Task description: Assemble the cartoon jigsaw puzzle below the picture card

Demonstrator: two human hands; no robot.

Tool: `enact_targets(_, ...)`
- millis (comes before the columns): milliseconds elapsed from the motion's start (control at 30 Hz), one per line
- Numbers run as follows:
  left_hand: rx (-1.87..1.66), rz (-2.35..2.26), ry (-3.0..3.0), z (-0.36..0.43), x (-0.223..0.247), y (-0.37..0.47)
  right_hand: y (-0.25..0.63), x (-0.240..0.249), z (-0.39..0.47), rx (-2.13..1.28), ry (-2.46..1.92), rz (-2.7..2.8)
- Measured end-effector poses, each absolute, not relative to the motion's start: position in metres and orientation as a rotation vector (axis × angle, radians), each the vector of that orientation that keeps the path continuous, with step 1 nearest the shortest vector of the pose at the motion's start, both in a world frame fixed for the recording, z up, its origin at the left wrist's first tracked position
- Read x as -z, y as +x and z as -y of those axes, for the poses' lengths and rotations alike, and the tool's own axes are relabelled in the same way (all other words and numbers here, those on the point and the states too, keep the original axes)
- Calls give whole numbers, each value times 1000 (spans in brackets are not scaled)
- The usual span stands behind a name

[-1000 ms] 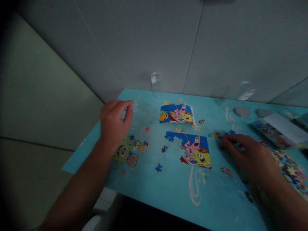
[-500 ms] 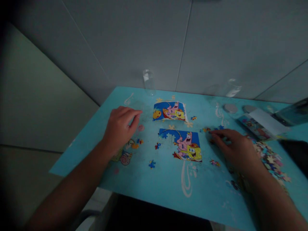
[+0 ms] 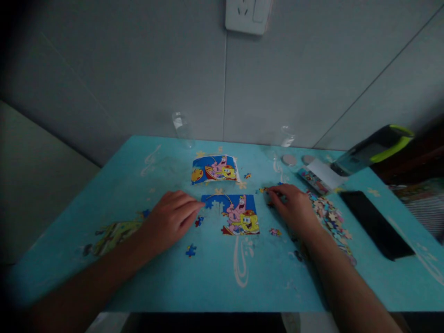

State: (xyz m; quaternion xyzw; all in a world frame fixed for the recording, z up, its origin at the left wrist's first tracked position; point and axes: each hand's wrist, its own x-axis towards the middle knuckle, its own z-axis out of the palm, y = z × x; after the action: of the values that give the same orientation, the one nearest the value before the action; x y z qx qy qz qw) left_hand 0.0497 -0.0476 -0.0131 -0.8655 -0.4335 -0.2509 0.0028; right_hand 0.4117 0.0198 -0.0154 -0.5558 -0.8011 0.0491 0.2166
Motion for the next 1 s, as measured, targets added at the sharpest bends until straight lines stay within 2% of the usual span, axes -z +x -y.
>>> enact_targets(400,772,1333,-2758,51,13,55,348,8,-87,-179,-1627,2317)
enact_targets(667,776,1297,-2754,52,10,57,347,9,-100,-263,-1720,2313)
enact_targets(1000,783,1259,-2746,54,11,60,344,2,-83,16,-1579,2463)
